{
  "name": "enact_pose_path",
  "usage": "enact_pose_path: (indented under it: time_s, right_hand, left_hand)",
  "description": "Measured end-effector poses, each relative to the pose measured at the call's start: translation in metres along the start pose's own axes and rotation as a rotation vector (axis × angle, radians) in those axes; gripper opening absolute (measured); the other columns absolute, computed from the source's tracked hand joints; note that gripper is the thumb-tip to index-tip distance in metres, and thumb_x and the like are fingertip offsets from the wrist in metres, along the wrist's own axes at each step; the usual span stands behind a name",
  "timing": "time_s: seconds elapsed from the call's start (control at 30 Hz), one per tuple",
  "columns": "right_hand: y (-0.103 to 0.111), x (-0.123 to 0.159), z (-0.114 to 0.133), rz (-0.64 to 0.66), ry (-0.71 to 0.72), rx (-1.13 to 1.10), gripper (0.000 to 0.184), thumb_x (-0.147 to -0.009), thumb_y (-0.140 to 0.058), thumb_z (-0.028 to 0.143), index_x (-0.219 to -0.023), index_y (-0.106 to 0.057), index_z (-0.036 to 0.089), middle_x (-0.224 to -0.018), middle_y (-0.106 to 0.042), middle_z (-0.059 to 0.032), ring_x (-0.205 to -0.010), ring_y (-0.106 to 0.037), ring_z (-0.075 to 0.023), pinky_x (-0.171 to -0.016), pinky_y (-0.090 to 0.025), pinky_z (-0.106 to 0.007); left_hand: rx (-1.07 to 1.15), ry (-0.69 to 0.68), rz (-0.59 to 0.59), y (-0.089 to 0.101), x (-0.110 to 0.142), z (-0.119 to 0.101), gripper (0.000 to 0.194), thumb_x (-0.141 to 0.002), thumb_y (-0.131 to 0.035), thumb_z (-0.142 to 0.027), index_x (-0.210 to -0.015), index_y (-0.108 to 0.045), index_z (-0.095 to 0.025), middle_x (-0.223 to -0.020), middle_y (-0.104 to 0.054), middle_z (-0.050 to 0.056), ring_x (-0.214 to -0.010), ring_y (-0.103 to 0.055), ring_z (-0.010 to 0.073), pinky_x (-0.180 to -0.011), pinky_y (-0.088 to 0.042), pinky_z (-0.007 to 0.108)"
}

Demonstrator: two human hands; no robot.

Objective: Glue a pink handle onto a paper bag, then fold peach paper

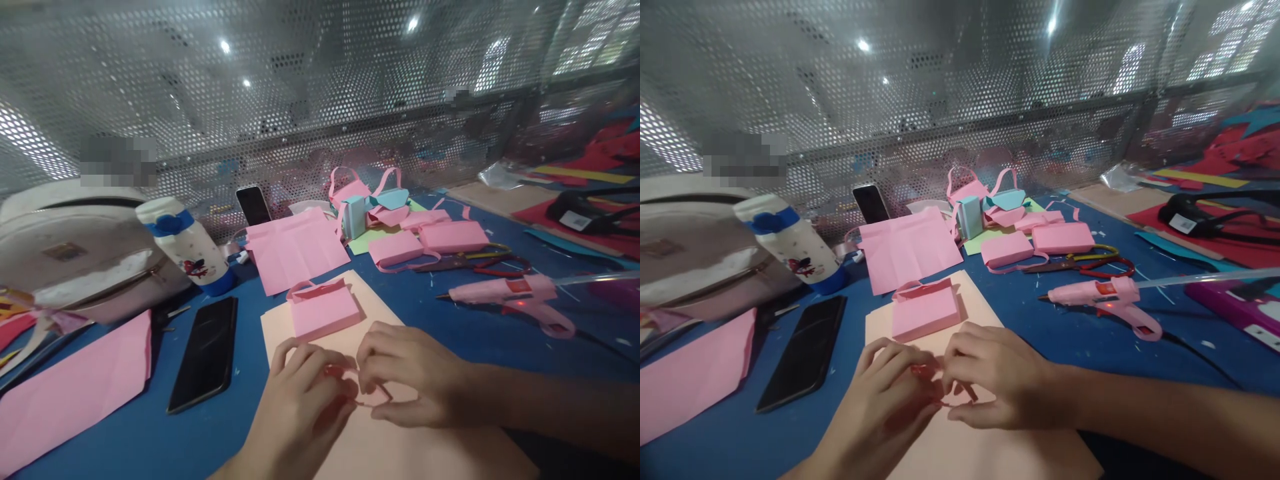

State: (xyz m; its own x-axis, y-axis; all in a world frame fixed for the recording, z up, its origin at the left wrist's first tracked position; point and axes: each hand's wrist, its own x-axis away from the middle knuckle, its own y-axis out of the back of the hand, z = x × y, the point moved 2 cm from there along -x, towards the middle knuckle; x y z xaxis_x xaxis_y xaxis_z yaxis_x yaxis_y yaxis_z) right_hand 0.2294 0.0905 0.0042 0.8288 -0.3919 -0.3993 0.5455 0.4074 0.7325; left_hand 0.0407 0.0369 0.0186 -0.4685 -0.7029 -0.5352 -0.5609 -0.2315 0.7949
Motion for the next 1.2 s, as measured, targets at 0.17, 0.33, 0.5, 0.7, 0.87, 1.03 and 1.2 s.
enact_pose_path:
  time_s: [0.17,0.33,0.5,0.7,0.87,1.03,1.2]
  right_hand:
    - [-0.0008,-0.0002,0.0020,-0.022,0.011,0.108,0.007,-0.087,-0.062,0.020,-0.081,-0.061,0.018,-0.097,-0.061,-0.0037,-0.088,-0.052,-0.0161,-0.073,-0.040,-0.028]
    - [-0.0013,-0.0004,0.0031,-0.080,0.025,0.146,0.006,-0.088,-0.060,0.018,-0.082,-0.062,0.018,-0.096,-0.062,-0.0037,-0.089,-0.054,-0.0157,-0.073,-0.042,-0.027]
    - [-0.0006,-0.0012,0.0061,-0.084,0.028,0.164,0.007,-0.088,-0.059,0.017,-0.082,-0.062,0.018,-0.095,-0.062,-0.0042,-0.089,-0.054,-0.0160,-0.074,-0.044,-0.028]
    - [0.0003,-0.0024,0.0096,-0.091,0.050,0.163,0.008,-0.090,-0.058,0.018,-0.083,-0.063,0.017,-0.092,-0.062,-0.0046,-0.087,-0.054,-0.0157,-0.073,-0.044,-0.028]
    - [-0.0014,-0.0016,0.0098,-0.115,0.072,0.177,0.009,-0.090,-0.057,0.018,-0.082,-0.062,0.017,-0.093,-0.063,-0.0050,-0.088,-0.054,-0.0161,-0.073,-0.045,-0.028]
    - [-0.0023,-0.0005,0.0095,-0.139,0.081,0.180,0.007,-0.089,-0.058,0.018,-0.084,-0.063,0.017,-0.094,-0.063,-0.0049,-0.088,-0.055,-0.0161,-0.073,-0.045,-0.028]
    - [-0.0026,-0.0001,0.0092,-0.131,0.105,0.208,0.008,-0.090,-0.058,0.018,-0.084,-0.063,0.017,-0.095,-0.064,-0.0056,-0.088,-0.054,-0.0167,-0.074,-0.045,-0.029]
  left_hand:
    - [0.026,0.042,0.003,0.0007,-0.0023,-0.0031,0.009,-0.083,-0.066,-0.014,-0.080,-0.066,-0.023,-0.096,-0.069,-0.001,-0.088,-0.061,0.0161,-0.087,-0.037,0.036]
    - [0.051,0.091,0.002,-0.0007,-0.0027,-0.0034,0.013,-0.079,-0.069,-0.012,-0.080,-0.067,-0.025,-0.097,-0.069,-0.003,-0.090,-0.061,0.0165,-0.088,-0.037,0.038]
    - [0.117,0.135,0.013,-0.0008,-0.0036,-0.0018,0.012,-0.079,-0.069,-0.014,-0.076,-0.069,-0.026,-0.096,-0.070,-0.002,-0.089,-0.062,0.0177,-0.088,-0.037,0.040]
    - [0.167,0.169,0.009,0.0006,-0.0046,-0.0014,0.012,-0.078,-0.070,-0.015,-0.074,-0.069,-0.027,-0.092,-0.070,-0.003,-0.088,-0.062,0.0172,-0.085,-0.039,0.039]
    - [0.146,0.167,0.034,0.0000,-0.0037,0.0003,0.011,-0.078,-0.073,-0.019,-0.072,-0.068,-0.027,-0.093,-0.069,-0.003,-0.087,-0.062,0.0176,-0.084,-0.042,0.039]
    - [0.207,0.200,0.023,-0.0011,-0.0031,-0.0009,0.012,-0.077,-0.075,-0.017,-0.071,-0.067,-0.026,-0.092,-0.069,-0.003,-0.088,-0.061,0.0181,-0.085,-0.040,0.040]
    - [0.267,0.239,0.019,-0.0031,-0.0005,0.0001,0.013,-0.077,-0.075,-0.016,-0.073,-0.068,-0.027,-0.094,-0.068,-0.004,-0.090,-0.060,0.0181,-0.087,-0.035,0.040]
